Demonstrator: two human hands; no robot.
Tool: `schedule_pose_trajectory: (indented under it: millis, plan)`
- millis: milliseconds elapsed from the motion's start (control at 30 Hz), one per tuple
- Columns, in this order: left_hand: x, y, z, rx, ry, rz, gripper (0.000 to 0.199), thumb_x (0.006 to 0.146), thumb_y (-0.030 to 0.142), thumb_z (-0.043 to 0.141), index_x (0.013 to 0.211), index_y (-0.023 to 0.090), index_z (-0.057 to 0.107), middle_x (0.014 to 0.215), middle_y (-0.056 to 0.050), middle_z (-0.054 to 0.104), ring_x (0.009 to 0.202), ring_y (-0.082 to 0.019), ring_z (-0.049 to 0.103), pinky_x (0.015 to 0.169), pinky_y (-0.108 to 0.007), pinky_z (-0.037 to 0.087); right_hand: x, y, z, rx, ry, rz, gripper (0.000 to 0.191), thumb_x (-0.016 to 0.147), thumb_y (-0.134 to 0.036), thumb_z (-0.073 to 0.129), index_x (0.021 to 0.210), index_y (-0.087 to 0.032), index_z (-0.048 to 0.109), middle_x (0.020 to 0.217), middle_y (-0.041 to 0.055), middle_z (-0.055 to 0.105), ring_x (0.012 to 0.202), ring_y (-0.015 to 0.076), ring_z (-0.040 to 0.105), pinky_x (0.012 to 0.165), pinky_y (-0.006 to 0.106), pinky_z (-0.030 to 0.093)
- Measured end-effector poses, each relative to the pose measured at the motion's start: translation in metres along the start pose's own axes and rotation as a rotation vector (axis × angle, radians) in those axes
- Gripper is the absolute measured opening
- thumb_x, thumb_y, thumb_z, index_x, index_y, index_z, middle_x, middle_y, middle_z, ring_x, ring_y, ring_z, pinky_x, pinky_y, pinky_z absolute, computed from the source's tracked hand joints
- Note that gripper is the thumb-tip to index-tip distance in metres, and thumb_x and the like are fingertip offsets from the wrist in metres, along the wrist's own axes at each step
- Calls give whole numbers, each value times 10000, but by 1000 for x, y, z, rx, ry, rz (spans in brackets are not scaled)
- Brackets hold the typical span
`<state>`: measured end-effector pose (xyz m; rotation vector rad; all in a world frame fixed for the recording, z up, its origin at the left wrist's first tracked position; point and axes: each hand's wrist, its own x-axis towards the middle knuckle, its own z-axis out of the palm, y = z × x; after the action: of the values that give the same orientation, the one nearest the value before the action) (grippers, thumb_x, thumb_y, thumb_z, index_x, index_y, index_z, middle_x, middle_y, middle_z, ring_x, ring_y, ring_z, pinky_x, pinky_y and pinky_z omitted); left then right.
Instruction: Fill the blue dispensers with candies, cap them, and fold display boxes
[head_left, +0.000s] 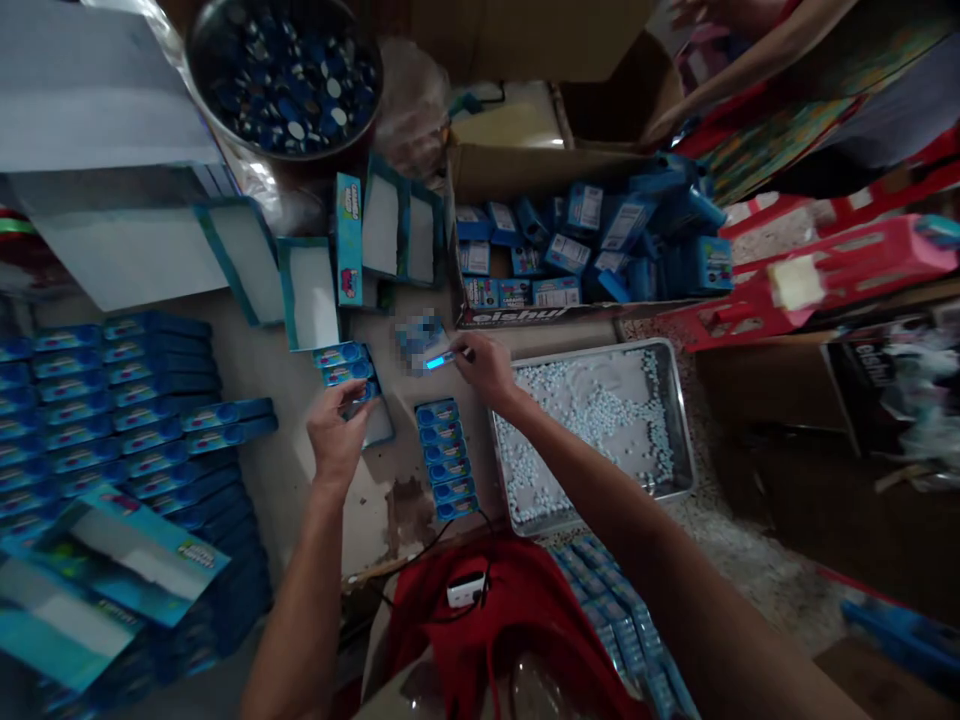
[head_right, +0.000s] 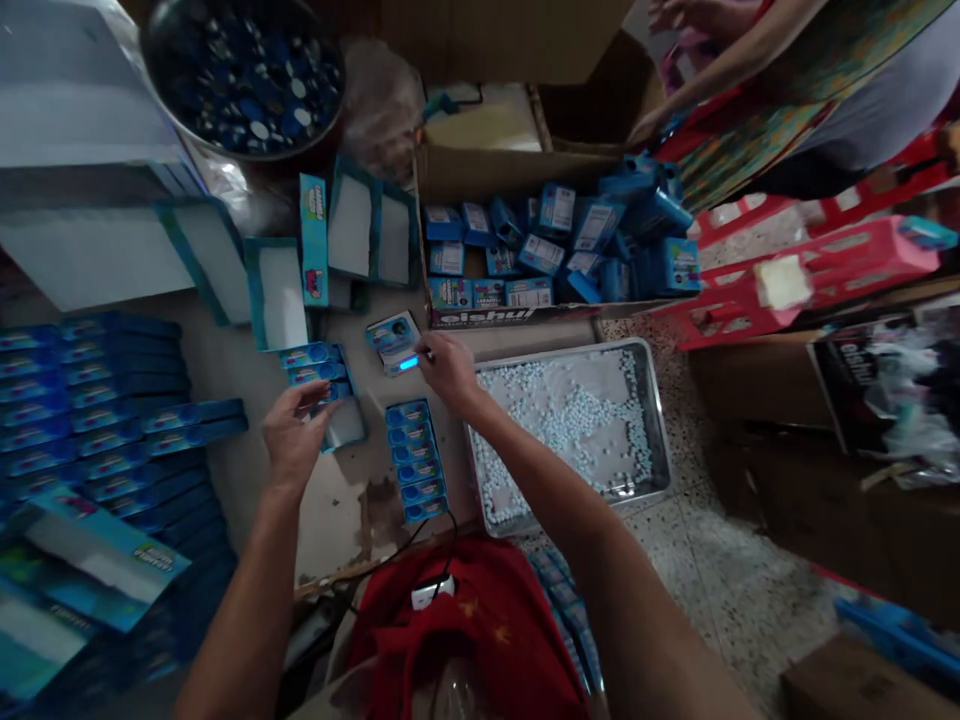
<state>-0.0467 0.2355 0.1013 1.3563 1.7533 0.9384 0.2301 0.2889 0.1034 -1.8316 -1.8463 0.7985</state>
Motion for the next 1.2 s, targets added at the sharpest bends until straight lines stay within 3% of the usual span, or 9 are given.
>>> schedule_pose_trajectory:
  millis: [133, 300, 500, 667, 800, 867, 967, 1067, 1200]
  plan:
    - [-26, -8, 0, 14, -33, -45, 292, 809, 351, 774, 1071, 223, 761, 1059, -55, 793, 963, -227, 766, 978, -411, 631, -78, 74, -15, -168, 44, 131, 266, 986, -311, 564, 1151, -188, 733, 1140, 140, 725, 1071, 277, 655, 969, 396, 510]
    - [-59, -20, 4, 33, -46, -122, 311, 792, 360, 775, 1058, 199, 768, 1038, -69, 796, 950, -233, 767, 972, -428, 628, -127, 154, -17, -532, -14, 121, 834, 946, -617, 669, 1570, -96, 482, 1624, 302, 388, 1494, 450, 376, 1152, 586, 390]
    - [-90, -14, 15, 58, -82, -93, 278, 833, 352, 763, 1076, 219, 773, 1039, -63, 795, 960, -230, 760, 958, -420, 621, -132, 167, 0, -535, -121, -107, 767, 999, -646, 546, 1615, -195, 480, 1543, 244, 503, 1467, 433, 409, 1174, 592, 363]
    - [-118, -21, 12, 108, -70, -100, 248, 851, 342, 757, 1067, 219, 770, 1049, -66, 791, 955, -227, 754, 967, -423, 610, -150, 179, 8, -482, -248, -429, 814, 981, -716, 520, 1599, -187, 495, 1687, 221, 359, 1598, 441, 225, 1242, 625, 259]
    - [-134, -28, 15, 160, -68, -108, 235, 864, 323, 746, 1075, 222, 769, 1035, -57, 788, 954, -220, 752, 955, -405, 611, -154, 191, 20, -427, -334, -557, 611, 1030, -536, 541, 1461, -107, 604, 1591, 246, 502, 1507, 407, 402, 1187, 576, 347]
    - [-138, -26, 24, 172, -58, -112, 232, 872, 311, 739, 1085, 226, 768, 1040, -55, 787, 960, -219, 751, 949, -397, 610, -153, 191, 24, -349, -436, -498, 409, 1026, -400, 562, 1314, -141, 691, 1468, 218, 623, 1399, 371, 518, 1131, 521, 402]
    - [-139, -14, 41, 179, -68, -79, 219, 894, 288, 725, 1101, 231, 764, 1037, -54, 780, 958, -218, 746, 929, -381, 608, -154, 184, 25, -79, -558, -185, 204, 929, -343, 687, 1069, -202, 736, 1278, 172, 727, 1238, 323, 620, 1066, 440, 440]
    - [-138, 0, 49, 221, -116, 0, 200, 916, 246, 702, 1106, 229, 761, 1041, -60, 773, 971, -220, 739, 912, -366, 600, -155, 175, 25, 130, -488, 121, 177, 850, -362, 739, 947, -217, 707, 1102, 162, 760, 1028, 291, 678, 918, 376, 481]
    - [-133, 5, 34, 312, -89, 0, 198, 902, 225, 705, 1092, 230, 762, 1038, -64, 775, 972, -226, 735, 929, -376, 593, -155, 170, 21, 284, -316, 364, 277, 929, -482, 567, 866, -230, 665, 773, 104, 704, 746, 252, 660, 655, 326, 468]
